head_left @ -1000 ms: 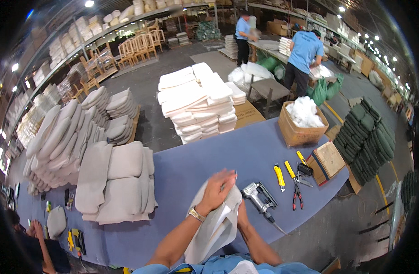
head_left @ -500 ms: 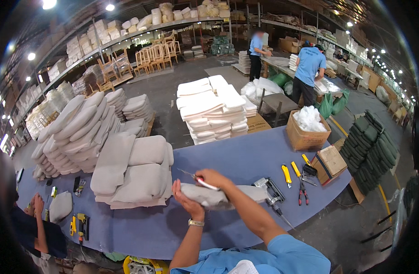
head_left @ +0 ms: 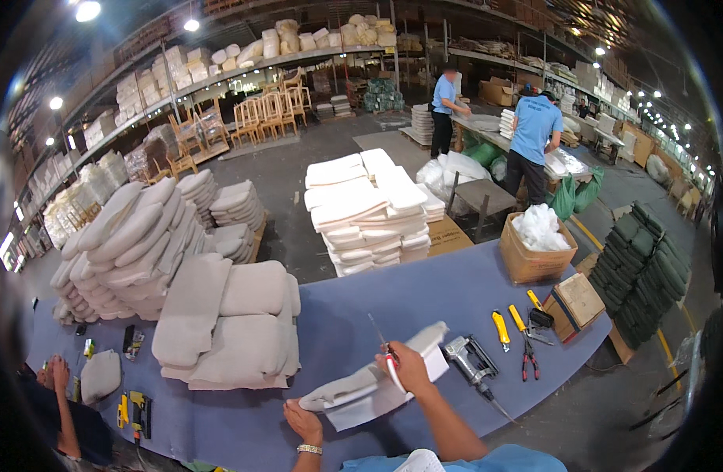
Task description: The person wraps a cushion core with fabric, folds the edges, and uses a staple gun to secure the fabric. They trim excess fabric with scissors and continue stapling to finish the cushion cover.
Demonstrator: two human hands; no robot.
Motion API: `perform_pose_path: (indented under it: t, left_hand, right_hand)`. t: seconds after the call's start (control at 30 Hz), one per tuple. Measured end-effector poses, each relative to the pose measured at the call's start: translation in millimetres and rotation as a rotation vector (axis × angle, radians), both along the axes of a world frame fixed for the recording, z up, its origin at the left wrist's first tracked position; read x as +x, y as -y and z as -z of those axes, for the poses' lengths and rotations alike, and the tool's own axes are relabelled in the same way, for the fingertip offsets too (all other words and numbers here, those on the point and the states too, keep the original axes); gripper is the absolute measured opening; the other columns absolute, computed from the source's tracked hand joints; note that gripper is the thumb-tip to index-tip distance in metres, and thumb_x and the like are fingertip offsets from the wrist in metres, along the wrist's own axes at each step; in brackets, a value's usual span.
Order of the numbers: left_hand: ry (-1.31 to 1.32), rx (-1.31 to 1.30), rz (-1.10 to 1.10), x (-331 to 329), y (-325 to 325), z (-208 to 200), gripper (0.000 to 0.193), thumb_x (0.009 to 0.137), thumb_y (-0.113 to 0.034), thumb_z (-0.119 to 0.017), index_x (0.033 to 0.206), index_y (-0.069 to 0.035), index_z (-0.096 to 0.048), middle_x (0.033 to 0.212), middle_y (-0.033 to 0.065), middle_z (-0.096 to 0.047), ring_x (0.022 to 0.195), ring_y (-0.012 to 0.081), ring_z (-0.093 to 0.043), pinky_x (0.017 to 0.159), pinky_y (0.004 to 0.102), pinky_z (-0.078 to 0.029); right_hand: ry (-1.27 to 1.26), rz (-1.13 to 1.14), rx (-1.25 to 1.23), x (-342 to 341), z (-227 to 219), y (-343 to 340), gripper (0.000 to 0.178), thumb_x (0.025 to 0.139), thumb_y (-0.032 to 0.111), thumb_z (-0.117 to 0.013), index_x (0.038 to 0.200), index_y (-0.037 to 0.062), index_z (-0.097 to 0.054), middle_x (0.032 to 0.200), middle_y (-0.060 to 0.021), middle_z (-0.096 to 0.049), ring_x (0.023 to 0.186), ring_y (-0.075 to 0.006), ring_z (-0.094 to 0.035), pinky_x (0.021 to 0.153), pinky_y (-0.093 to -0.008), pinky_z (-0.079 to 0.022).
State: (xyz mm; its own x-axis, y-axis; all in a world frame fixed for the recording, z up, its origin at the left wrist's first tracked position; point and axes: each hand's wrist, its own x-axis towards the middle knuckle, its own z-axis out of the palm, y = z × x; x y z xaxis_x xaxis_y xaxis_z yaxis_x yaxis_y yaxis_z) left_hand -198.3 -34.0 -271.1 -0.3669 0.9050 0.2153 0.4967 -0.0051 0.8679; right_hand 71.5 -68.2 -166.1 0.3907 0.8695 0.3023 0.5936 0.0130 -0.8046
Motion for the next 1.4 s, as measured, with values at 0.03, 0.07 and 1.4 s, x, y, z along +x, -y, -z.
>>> perform_pose_path:
  t: [0.03,0.07,1.4]
  left_hand:
    - [0.029,-0.024,-0.017,2,4,9,0.053,0.111,-0.032,-0.028,0.093,0.004,-0.062,0.100,0.0251,-0.061,0.096,0.0449,-0.056,0.088,0.0501,-0.043]
    - [0.087,-0.063,-0.003,4,10,17,0.053,0.111,-0.032,-0.028,0.095,0.004,-0.063,0.101,0.0251,-0.062,0.097,0.0440,-0.057,0.088,0.0496,-0.043]
    - [0.357,-0.851,1.052,12,227,-115,0.043,0.106,-0.041,-0.057,0.130,-0.009,-0.071,0.129,0.0088,-0.072,0.119,0.0128,-0.061,0.105,0.0310,-0.046]
  right_hand:
    - [0.048,0.021,-0.108,-3,6,2,0.043,0.090,0.041,-0.075,0.112,0.0051,-0.068,0.100,-0.0145,-0.073,0.090,-0.0316,-0.072,0.079,-0.0410,-0.056]
    - [0.105,0.058,-0.085,-10,17,2,0.047,0.090,0.046,-0.073,0.113,0.0058,-0.067,0.111,-0.0123,-0.072,0.099,-0.0319,-0.071,0.082,-0.0422,-0.055]
    - [0.132,-0.223,0.085,21,45,63,0.027,0.090,0.030,-0.075,0.104,0.0090,-0.065,0.097,-0.0085,-0.069,0.084,-0.0309,-0.070,0.069,-0.0419,-0.055]
